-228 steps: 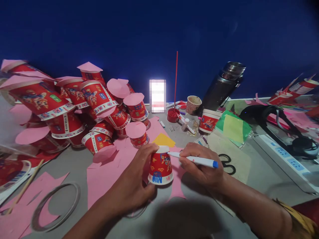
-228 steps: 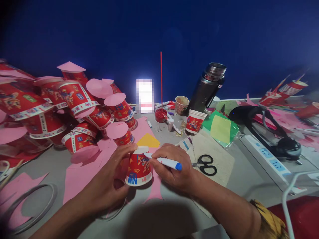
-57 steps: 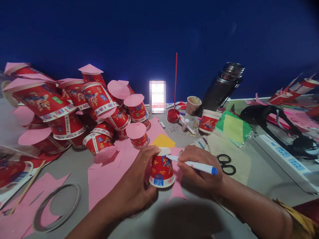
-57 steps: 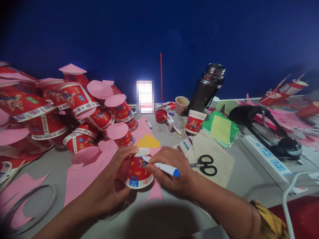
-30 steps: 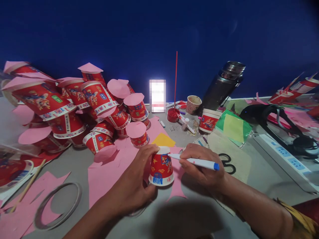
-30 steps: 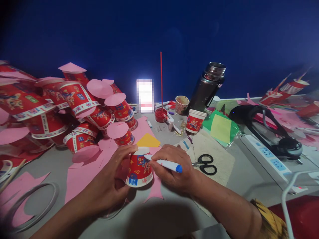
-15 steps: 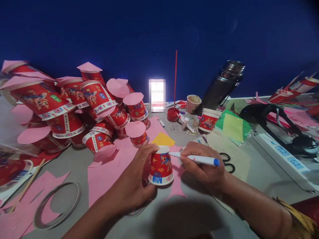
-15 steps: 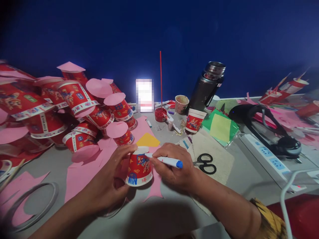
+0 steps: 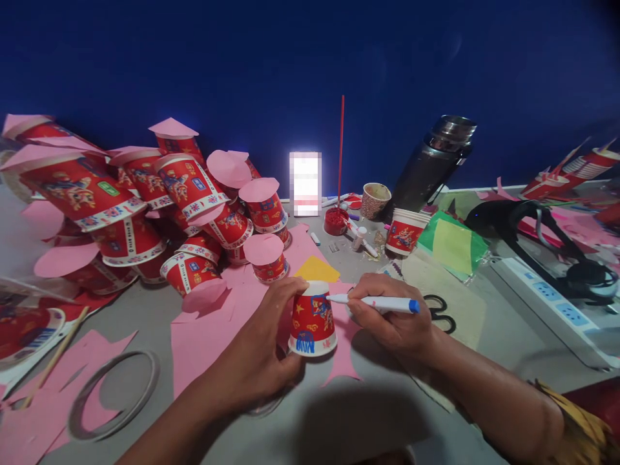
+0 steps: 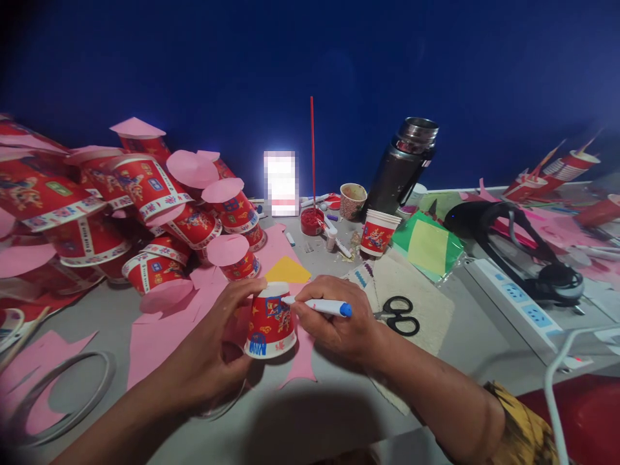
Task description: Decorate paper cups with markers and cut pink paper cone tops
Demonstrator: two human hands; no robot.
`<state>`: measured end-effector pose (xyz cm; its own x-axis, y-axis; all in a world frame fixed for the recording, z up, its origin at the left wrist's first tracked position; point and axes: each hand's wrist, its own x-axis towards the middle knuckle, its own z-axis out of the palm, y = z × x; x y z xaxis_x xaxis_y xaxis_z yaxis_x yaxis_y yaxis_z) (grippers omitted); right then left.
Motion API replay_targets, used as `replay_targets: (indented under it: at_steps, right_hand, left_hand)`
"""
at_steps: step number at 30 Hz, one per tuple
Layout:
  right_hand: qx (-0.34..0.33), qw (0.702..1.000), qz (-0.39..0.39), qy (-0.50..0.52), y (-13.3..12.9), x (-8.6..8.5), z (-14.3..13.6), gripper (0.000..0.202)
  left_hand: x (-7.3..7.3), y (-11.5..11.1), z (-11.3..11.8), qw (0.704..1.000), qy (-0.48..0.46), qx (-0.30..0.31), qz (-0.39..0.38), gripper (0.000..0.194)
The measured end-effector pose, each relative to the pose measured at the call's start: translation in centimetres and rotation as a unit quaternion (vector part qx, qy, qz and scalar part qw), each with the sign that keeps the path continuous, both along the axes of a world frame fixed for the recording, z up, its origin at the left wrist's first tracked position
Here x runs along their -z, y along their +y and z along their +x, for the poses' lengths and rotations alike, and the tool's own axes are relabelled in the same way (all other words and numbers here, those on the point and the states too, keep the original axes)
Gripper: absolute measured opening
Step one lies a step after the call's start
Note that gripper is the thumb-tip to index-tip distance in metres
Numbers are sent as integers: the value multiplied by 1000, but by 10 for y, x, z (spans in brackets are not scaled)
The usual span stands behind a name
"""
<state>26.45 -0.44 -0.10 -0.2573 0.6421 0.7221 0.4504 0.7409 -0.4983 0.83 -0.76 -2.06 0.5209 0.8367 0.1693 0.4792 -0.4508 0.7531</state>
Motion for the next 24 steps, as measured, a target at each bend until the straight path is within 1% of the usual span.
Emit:
replay_targets:
  at_steps: [3, 7, 9, 12, 15, 17, 21, 24]
  right_hand:
    - [-27, 999, -30, -3, 0, -1, 0, 12]
    - [-25, 999, -23, 1, 1, -1, 0, 11]
    - [-25, 999, -22, 0, 1, -2, -1, 13]
    - [-38, 998, -42, -3, 0, -3, 0, 15]
    - [-42, 998, -51, 0, 0, -2, 1, 14]
    - [-31, 999, -36, 10, -1, -2, 1, 11]
    - [-14, 1000, 22, 14, -2, -2, 0, 11]
    - [-28, 999, 30, -5, -4, -3, -1, 14]
  left_hand:
    - [2, 0, -1, 1000, 3, -4, -5, 92]
    - [4, 0, -2, 1000, 4, -5, -17, 97]
    - [3, 1, -2, 1000, 4, -1, -15, 96]
    - [2, 1, -2, 1000, 2, 6, 2, 92]
    - [0, 2, 0, 1000, -2, 9, 13, 91]
    - [-1, 2, 1, 1000, -5, 11, 16, 91]
    - [-3, 1, 3, 999, -14, 15, 31, 88]
    - [-4, 0, 5, 999, -13, 17, 46, 84]
